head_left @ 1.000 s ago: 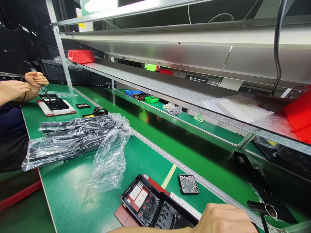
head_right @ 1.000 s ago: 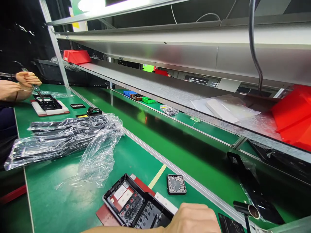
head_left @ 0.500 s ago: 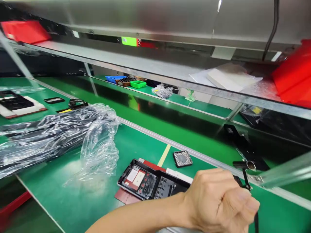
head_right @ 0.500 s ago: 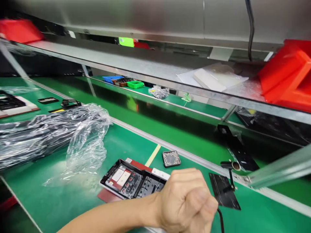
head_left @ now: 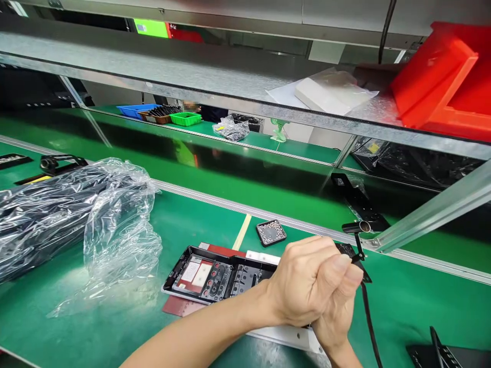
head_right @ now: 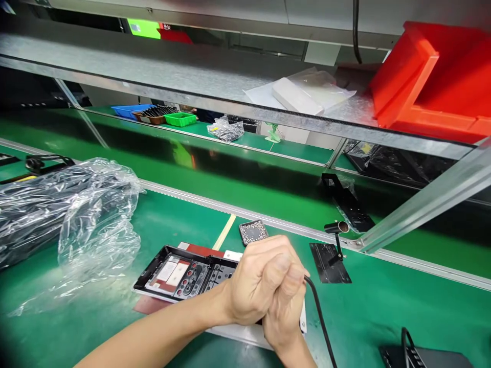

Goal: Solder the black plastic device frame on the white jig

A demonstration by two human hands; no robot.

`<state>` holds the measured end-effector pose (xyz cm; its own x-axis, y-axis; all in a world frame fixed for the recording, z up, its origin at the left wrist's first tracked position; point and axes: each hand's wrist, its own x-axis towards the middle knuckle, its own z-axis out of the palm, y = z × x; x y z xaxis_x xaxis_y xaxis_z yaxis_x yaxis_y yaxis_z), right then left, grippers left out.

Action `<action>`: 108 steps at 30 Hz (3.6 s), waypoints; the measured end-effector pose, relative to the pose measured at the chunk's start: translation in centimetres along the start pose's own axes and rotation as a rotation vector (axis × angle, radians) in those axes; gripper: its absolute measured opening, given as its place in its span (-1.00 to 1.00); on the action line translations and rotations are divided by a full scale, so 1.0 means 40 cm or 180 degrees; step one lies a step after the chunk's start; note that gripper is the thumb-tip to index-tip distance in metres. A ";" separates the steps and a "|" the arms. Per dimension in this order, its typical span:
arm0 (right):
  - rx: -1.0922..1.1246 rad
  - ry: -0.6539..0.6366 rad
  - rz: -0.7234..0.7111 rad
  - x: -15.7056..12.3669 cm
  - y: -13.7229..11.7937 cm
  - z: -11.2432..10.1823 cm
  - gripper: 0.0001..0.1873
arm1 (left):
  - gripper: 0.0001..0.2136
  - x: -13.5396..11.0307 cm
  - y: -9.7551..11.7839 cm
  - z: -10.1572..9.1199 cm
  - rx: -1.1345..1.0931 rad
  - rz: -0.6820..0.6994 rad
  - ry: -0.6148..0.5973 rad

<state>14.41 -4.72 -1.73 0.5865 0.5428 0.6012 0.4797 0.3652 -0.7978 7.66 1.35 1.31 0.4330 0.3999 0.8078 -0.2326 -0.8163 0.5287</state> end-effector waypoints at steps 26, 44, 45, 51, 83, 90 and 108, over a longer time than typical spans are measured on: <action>-0.0090 -0.0087 -0.0067 0.010 -0.024 -0.003 -0.42 | -0.52 -0.004 0.004 -0.010 -0.0269 -0.0197 -0.0128; -0.0044 -0.0147 0.0166 0.007 -0.037 0.000 -0.38 | -0.52 -0.011 -0.015 -0.009 -0.0285 0.0130 -0.0126; -0.0054 -0.0131 0.0182 0.007 -0.036 0.000 -0.38 | -0.51 -0.011 -0.017 -0.008 -0.0281 0.0120 -0.0159; -0.0155 -0.0107 0.0186 0.015 -0.028 -0.001 -0.35 | -0.52 -0.013 -0.026 -0.002 -0.0349 0.0022 -0.0131; 0.0005 -0.0207 0.0038 0.003 0.002 -0.006 -0.38 | -0.59 -0.021 -0.027 -0.001 -0.0941 -0.0203 -0.0019; 0.0048 -0.0245 0.0189 0.007 0.004 -0.006 -0.38 | -0.53 -0.015 -0.025 -0.007 -0.0949 -0.0144 0.0126; 0.0274 -0.0222 -0.0128 0.012 -0.010 0.006 -0.38 | -0.52 -0.021 -0.029 -0.001 -0.0835 -0.0143 -0.0024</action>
<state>14.36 -4.44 -1.14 0.5197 0.5765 0.6306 0.4424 0.4498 -0.7759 7.55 1.97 0.02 0.4542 0.4295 0.7806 -0.4304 -0.6614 0.6143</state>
